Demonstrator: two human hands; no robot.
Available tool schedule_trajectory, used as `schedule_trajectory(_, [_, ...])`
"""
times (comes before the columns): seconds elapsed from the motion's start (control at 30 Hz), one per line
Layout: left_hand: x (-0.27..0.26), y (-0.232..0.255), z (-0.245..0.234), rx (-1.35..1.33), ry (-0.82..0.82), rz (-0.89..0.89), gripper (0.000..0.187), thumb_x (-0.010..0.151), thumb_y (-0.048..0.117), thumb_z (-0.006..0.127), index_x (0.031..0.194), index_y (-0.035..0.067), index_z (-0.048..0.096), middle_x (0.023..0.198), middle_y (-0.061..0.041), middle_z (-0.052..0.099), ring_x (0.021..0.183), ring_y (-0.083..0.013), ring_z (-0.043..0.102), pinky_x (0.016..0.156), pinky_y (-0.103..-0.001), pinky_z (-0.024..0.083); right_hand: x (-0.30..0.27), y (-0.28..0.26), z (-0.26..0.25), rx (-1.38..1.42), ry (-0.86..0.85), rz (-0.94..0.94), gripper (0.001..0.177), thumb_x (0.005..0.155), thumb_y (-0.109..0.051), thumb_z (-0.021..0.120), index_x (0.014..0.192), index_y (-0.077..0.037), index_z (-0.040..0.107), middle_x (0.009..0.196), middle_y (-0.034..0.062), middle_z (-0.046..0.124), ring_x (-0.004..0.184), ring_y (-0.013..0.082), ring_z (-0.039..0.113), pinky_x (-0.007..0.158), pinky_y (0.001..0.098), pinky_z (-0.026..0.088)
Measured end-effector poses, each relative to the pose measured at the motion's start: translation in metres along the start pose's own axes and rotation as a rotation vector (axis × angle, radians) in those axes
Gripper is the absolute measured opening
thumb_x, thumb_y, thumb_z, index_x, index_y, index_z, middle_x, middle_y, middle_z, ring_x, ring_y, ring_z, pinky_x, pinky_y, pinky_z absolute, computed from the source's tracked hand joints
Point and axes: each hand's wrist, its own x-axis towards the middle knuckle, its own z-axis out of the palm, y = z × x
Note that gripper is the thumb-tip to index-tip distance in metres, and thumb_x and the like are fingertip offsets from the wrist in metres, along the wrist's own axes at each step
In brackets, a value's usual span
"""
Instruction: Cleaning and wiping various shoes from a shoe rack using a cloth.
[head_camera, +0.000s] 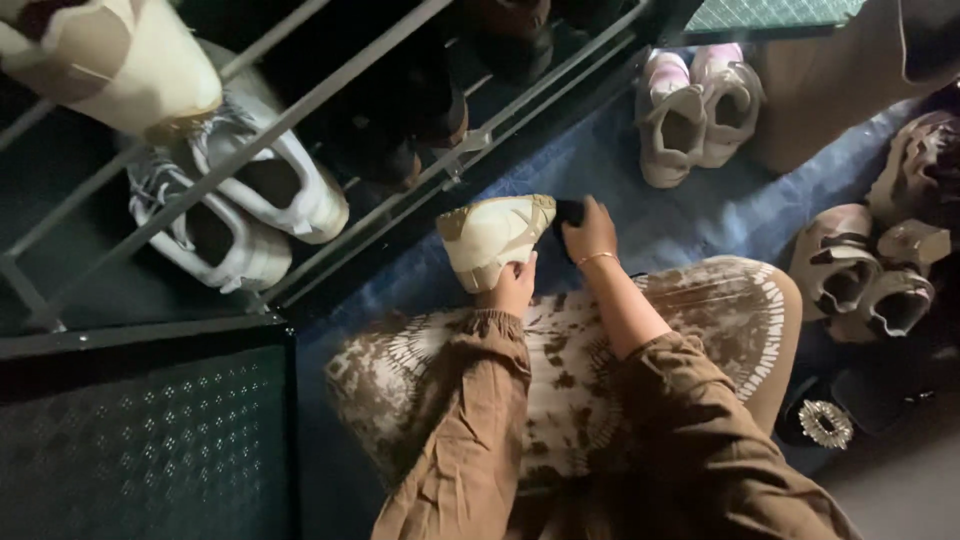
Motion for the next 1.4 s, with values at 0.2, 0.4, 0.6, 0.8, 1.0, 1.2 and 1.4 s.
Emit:
schedule_trajectory(0.2, [-0.007, -0.1, 0.04, -0.134, -0.082, -0.135, 0.029, 0.101, 0.023, 0.062, 0.096, -0.004, 0.07, 0.081, -0.014, 0.071, 0.072, -0.0262, 0.065, 0.074, -0.038, 0.051, -0.042, -0.103, -0.056, 0.179, 0.061, -0.419, 0.034, 0.081, -0.008, 0.072, 0.112, -0.001, 0.059, 0.115, 0.0253, 0.061, 0.11, 0.0476, 0.057, 0.09, 0.0489, 0.051])
schedule_trajectory(0.4, [0.0, -0.008, -0.003, -0.091, 0.015, 0.001, 0.029, 0.099, 0.026, 0.067, 0.098, -0.003, 0.072, 0.084, -0.015, 0.073, 0.077, -0.0273, 0.068, 0.075, -0.039, 0.052, 0.002, 0.019, 0.021, 0.048, 0.036, 0.005, 0.03, 0.081, -0.012, 0.077, 0.105, -0.004, 0.06, 0.106, 0.0217, 0.065, 0.104, 0.0464, 0.061, 0.085, 0.0483, 0.052])
schedule_trajectory(0.6, [-0.005, -0.046, 0.012, -0.004, -0.023, -0.045, 0.03, 0.104, 0.025, 0.062, 0.099, -0.002, 0.073, 0.087, -0.02, 0.072, 0.08, -0.0347, 0.068, 0.077, -0.042, 0.052, -0.034, -0.095, -0.056, 0.247, 0.149, -0.412, 0.031, 0.08, -0.008, 0.073, 0.109, -0.003, 0.062, 0.109, 0.0246, 0.065, 0.105, 0.0474, 0.063, 0.088, 0.0474, 0.053])
schedule_trajectory(0.8, [0.001, 0.049, -0.04, -0.084, 0.064, 0.072, 0.028, 0.1, 0.028, 0.067, 0.099, 0.002, 0.075, 0.093, -0.015, 0.076, 0.086, -0.0291, 0.072, 0.078, -0.039, 0.055, 0.001, 0.006, 0.0, 0.123, 0.203, 0.15, 0.025, 0.087, -0.012, 0.074, 0.109, -0.004, 0.064, 0.105, 0.0227, 0.067, 0.103, 0.0446, 0.065, 0.086, 0.0467, 0.052])
schedule_trajectory(1.0, [0.011, 0.074, -0.068, -0.415, -0.009, -0.282, 0.029, 0.098, 0.028, 0.072, 0.097, -0.001, 0.075, 0.08, -0.005, 0.071, 0.069, -0.016, 0.061, 0.065, -0.034, 0.048, -0.028, -0.083, -0.069, 0.256, 0.444, -0.182, 0.029, 0.085, -0.006, 0.072, 0.112, -0.001, 0.06, 0.109, 0.0225, 0.063, 0.104, 0.0436, 0.063, 0.091, 0.0451, 0.051])
schedule_trajectory(1.2, [0.008, 0.04, -0.052, -0.768, 0.055, -0.357, 0.023, 0.099, 0.024, 0.075, 0.098, 0.001, 0.073, 0.085, 0.004, 0.065, 0.073, -0.0065, 0.051, 0.066, -0.027, 0.039, -0.007, -0.03, -0.032, 0.104, 0.435, 0.024, 0.026, 0.081, -0.006, 0.076, 0.102, -0.003, 0.06, 0.101, 0.0201, 0.061, 0.097, 0.0445, 0.06, 0.083, 0.0491, 0.049])
schedule_trajectory(1.4, [0.013, 0.043, -0.061, -0.9, 0.177, -0.467, 0.022, 0.097, 0.021, 0.077, 0.09, 0.001, 0.073, 0.081, 0.001, 0.065, 0.068, -0.0093, 0.053, 0.061, -0.029, 0.041, -0.045, -0.101, -0.062, 0.128, 0.154, -0.455, 0.039, 0.069, -0.006, 0.078, 0.104, -0.002, 0.06, 0.102, 0.024, 0.06, 0.095, 0.0478, 0.057, 0.079, 0.0511, 0.049])
